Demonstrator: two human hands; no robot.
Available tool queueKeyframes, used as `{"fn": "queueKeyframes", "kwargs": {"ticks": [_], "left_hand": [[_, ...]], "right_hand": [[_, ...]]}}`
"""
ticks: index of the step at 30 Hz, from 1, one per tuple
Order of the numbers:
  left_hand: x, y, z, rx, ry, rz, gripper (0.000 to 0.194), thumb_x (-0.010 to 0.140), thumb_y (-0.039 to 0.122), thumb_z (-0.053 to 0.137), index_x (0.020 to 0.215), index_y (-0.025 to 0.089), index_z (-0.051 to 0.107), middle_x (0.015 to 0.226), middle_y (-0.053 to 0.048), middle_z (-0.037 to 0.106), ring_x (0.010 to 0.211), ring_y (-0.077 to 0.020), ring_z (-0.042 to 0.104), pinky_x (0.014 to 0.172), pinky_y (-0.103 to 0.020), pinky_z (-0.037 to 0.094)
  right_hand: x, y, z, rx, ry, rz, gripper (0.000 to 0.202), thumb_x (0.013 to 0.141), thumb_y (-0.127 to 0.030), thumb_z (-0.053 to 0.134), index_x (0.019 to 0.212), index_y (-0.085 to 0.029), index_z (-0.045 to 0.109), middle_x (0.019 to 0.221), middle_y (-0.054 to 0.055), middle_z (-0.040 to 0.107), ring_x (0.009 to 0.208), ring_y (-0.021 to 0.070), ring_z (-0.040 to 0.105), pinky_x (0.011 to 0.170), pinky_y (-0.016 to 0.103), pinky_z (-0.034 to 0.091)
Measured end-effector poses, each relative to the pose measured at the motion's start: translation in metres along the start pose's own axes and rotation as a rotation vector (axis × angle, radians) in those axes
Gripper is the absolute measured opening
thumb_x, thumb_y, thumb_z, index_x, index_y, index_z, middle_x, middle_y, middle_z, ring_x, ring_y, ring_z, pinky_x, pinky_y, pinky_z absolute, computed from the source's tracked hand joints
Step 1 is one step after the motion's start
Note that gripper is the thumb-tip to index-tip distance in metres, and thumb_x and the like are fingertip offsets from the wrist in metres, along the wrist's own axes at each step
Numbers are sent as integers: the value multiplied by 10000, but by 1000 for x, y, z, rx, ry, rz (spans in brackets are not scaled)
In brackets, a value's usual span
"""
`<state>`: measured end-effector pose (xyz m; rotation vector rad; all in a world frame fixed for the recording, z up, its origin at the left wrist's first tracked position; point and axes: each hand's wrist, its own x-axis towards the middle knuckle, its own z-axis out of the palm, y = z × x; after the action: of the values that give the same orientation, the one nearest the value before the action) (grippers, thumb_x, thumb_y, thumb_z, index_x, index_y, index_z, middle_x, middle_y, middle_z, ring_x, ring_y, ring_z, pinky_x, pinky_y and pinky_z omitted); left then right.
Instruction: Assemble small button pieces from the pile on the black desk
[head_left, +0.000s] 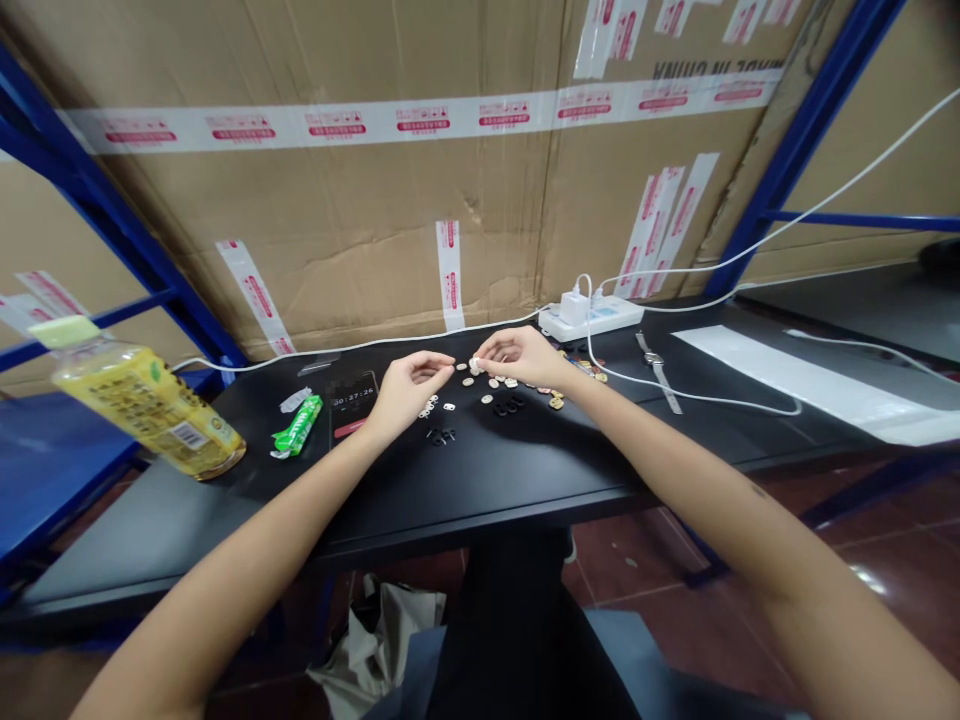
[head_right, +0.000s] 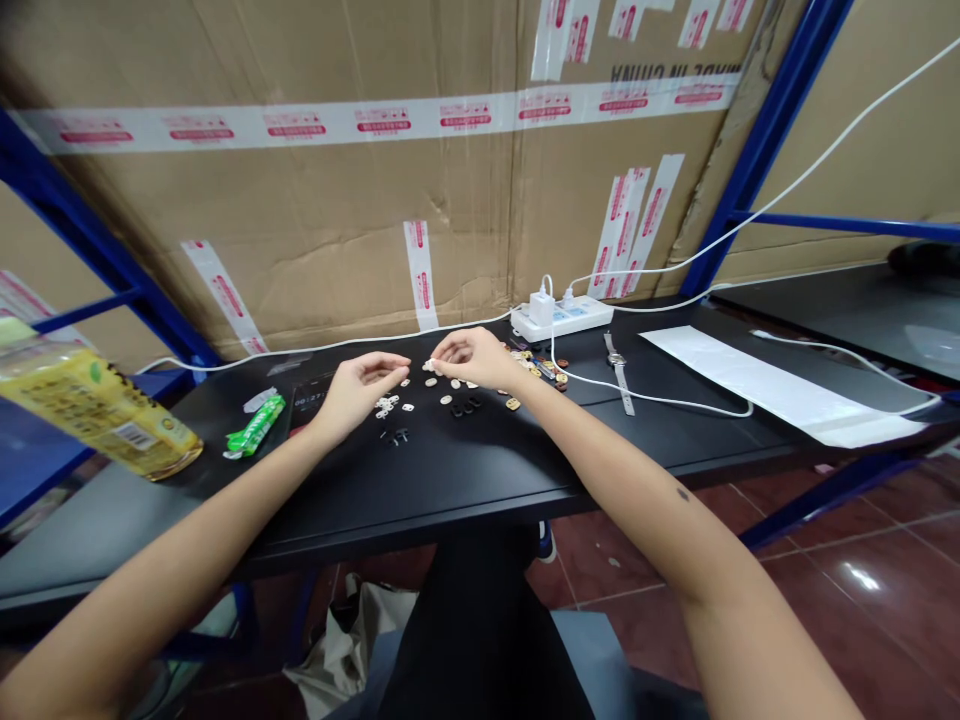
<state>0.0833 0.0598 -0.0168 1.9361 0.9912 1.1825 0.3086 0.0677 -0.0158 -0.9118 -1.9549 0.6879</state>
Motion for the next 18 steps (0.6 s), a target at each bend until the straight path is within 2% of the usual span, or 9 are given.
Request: {"fn": "queueKeyframes", "kwargs": {"ticks": [4, 6, 9, 11, 14, 18], "left_hand": [[2, -2, -11, 607, -5, 171, 177, 851, 246, 549, 936, 187, 693, 945, -74, 686, 884, -214, 621, 823, -356, 460], [1, 1, -16, 852, -27, 216, 208, 872, 217, 493, 928, 194, 693, 984, -83, 676, 938, -240, 604, 829, -374, 428], [-1, 7, -21, 1068, -36, 232, 252, 892, 213, 445, 939, 190, 691, 987, -105, 676, 957, -273, 590, 823, -401, 392], [-2, 9, -23, 1145, -51, 206, 245, 887, 232, 454, 913, 193, 695, 955, -110, 677, 950, -283, 583, 826, -407, 380], [-1, 7, -24, 1127, -126, 107, 212, 859, 293, 506, 865, 205, 699, 928, -101, 670, 931, -280, 584, 810, -391, 394], [0, -1, -21, 1039, -193, 22, 224, 827, 368, 547, 852, 200, 692, 976, -107, 653, 960, -291, 580, 836, -409, 411]], "right_hand": [[-1, 7, -10, -585, 61, -17, 185, 788, -297, 605, 889, -189, 717, 881, 46, 714, 773, 172, 636, 704, 299, 476], [-2, 10, -15, -735, 68, 20, 194, 786, -268, 575, 903, -220, 721, 938, 34, 712, 834, 189, 637, 717, 297, 457], [-1, 13, -19, -814, 69, 72, 212, 788, -256, 549, 905, -225, 723, 963, 36, 708, 856, 196, 639, 703, 288, 441], [-1, 15, -22, -865, 59, 92, 207, 787, -249, 543, 879, -214, 725, 944, 44, 708, 830, 198, 641, 681, 286, 430], [-1, 18, -25, -950, 32, 90, 212, 790, -238, 535, 861, -203, 732, 929, 57, 701, 795, 200, 638, 670, 289, 426], [-2, 17, -22, -896, 34, -12, 265, 830, -247, 523, 986, -195, 731, 1002, 74, 672, 868, 198, 624, 723, 289, 446]]}}
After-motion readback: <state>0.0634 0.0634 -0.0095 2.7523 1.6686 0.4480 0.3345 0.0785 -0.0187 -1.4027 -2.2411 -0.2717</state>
